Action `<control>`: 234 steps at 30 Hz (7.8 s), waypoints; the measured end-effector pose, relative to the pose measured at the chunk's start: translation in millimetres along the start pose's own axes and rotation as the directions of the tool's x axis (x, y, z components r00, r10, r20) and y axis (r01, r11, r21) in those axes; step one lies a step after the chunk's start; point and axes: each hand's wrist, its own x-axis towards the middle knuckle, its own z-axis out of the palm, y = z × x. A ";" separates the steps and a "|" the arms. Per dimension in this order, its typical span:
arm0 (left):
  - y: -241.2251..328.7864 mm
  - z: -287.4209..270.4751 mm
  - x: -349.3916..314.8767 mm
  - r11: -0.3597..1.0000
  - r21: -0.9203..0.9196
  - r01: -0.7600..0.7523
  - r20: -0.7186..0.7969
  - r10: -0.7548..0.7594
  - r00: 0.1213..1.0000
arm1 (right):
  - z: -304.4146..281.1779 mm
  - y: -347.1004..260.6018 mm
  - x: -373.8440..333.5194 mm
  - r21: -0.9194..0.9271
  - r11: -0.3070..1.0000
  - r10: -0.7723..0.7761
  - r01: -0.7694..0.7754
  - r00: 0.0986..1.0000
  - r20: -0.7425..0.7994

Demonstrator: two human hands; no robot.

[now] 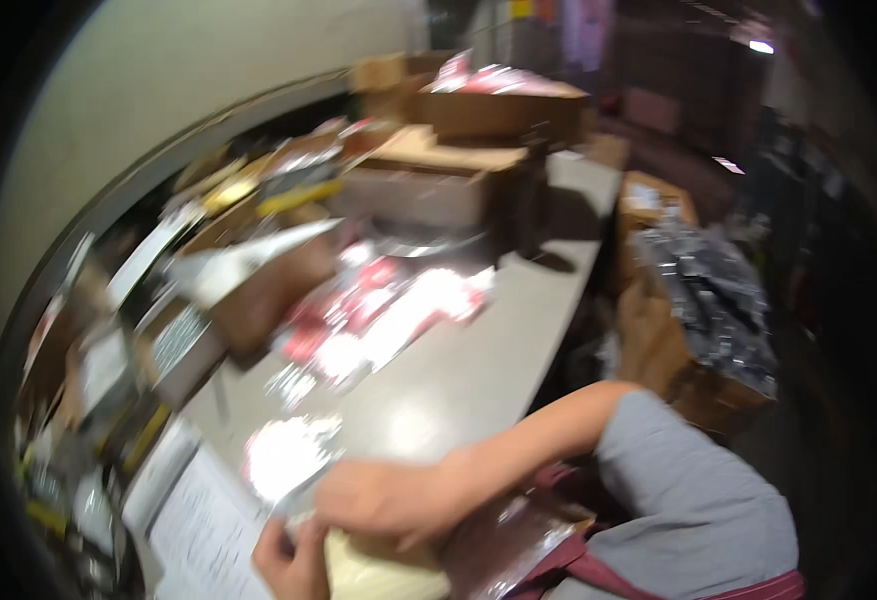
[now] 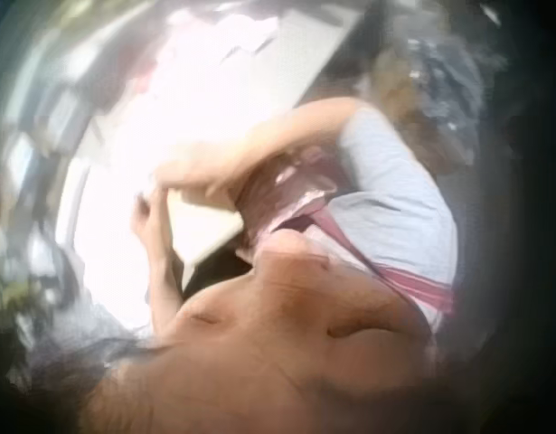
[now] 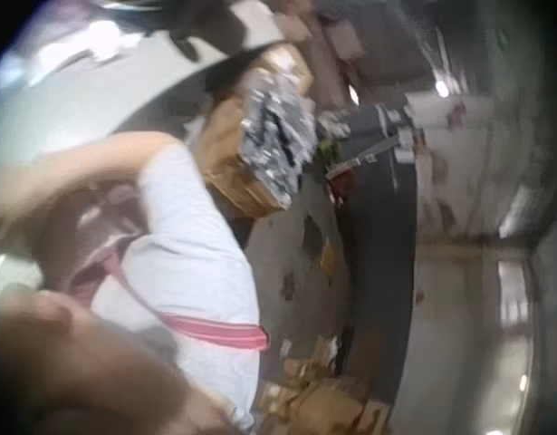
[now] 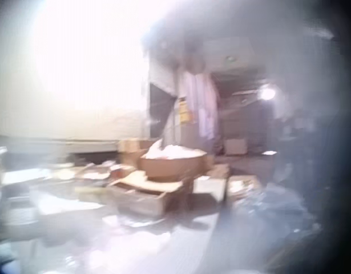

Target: The person repeatedly peels small labels from a yellow sheet and sticks them onto clear plastic bags containing red items on a cluttered table. The person handles the label sheet and bags one at a time, placing labeled bags back on the table.

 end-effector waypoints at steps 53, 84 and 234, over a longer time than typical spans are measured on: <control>18.6 -6.4 -16.1 0.986 -0.160 0.050 0.270 -0.005 0.963 | -89.0 -2.9 -67.8 -0.167 0.838 0.545 -0.519 0.777 0.315; 7.9 3.5 -18.3 0.993 -0.031 0.116 0.193 -0.108 0.975 | -24.2 -25.6 -46.4 -0.327 0.936 0.155 -0.128 0.986 0.057; 21.2 -1.9 -16.3 0.992 0.054 0.112 0.257 -0.122 0.959 | -34.9 99.3 43.0 -0.383 0.818 0.545 -0.428 0.789 0.283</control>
